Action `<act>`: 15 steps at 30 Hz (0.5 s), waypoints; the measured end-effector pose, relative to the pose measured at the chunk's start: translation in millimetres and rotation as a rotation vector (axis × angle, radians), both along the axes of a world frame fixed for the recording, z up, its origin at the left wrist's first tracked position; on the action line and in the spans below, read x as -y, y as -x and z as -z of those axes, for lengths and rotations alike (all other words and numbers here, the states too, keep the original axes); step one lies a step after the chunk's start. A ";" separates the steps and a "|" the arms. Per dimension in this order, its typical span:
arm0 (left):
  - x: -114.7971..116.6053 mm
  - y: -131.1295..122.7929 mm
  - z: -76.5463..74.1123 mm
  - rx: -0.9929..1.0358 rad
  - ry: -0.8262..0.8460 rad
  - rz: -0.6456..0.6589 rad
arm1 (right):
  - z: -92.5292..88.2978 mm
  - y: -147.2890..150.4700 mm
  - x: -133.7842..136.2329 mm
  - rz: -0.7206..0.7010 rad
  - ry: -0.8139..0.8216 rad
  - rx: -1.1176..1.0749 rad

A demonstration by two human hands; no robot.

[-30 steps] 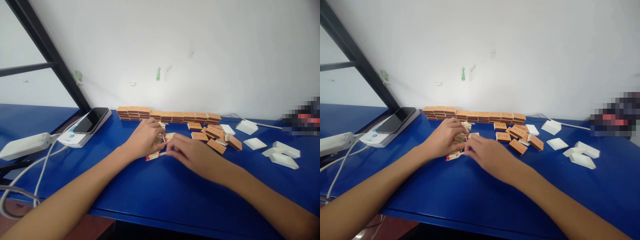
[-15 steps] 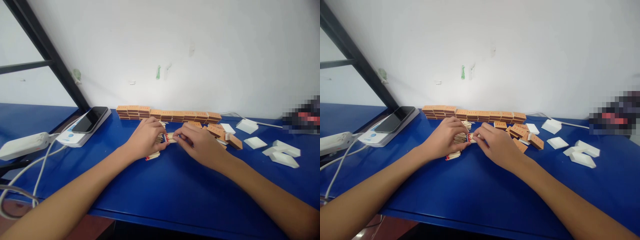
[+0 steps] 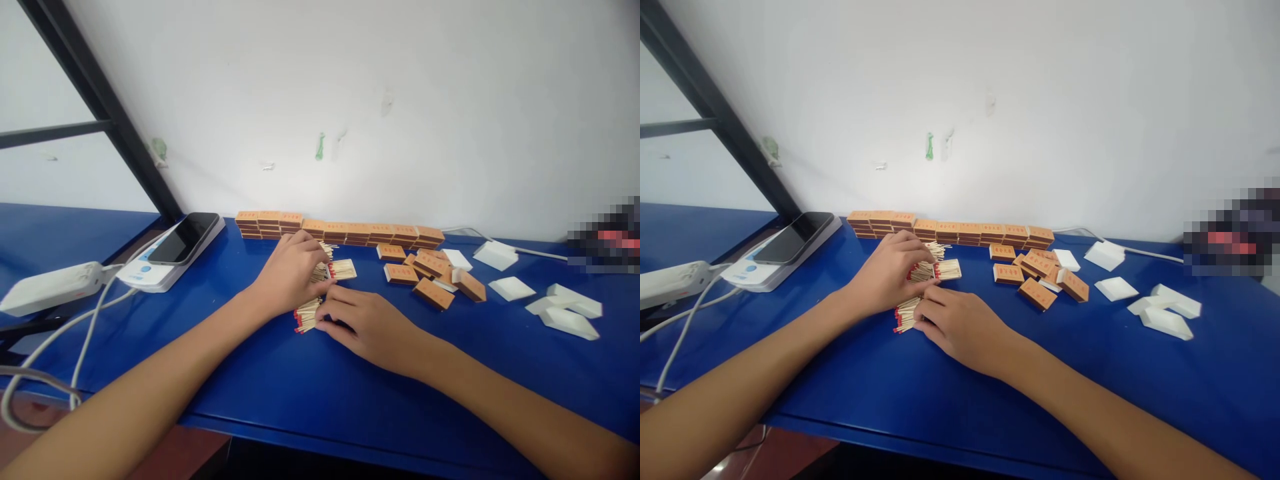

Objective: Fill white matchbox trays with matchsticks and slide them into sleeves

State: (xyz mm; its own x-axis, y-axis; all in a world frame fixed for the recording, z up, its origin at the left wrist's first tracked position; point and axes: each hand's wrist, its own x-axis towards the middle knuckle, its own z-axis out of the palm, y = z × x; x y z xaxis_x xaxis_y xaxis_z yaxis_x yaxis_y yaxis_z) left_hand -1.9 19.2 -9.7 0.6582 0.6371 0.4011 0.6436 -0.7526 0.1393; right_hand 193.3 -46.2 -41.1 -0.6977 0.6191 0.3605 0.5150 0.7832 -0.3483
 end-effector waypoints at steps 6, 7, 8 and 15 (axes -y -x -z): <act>-0.4 0.4 0.0 -0.014 0.006 0.006 | -1.6 1.7 4.7 -0.016 0.059 0.004; -0.3 0.4 -0.1 -0.014 0.007 0.006 | -1.6 1.6 5.2 -0.016 0.063 0.010; -0.1 0.4 -0.3 -0.014 0.008 0.006 | -1.5 1.5 5.6 -0.015 0.065 0.015; 1.2 -0.8 -0.6 -0.020 0.013 -0.004 | -1.5 2.5 6.5 -0.021 0.097 0.027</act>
State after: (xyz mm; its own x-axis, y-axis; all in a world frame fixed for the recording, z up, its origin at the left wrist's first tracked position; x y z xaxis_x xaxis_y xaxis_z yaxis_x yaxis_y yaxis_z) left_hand -1.1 18.0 -9.1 0.6637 0.6448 0.3790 0.6492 -0.7483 0.1362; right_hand 190.9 -52.7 -39.7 -0.7196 0.6353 0.2802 0.5092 0.7572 -0.4092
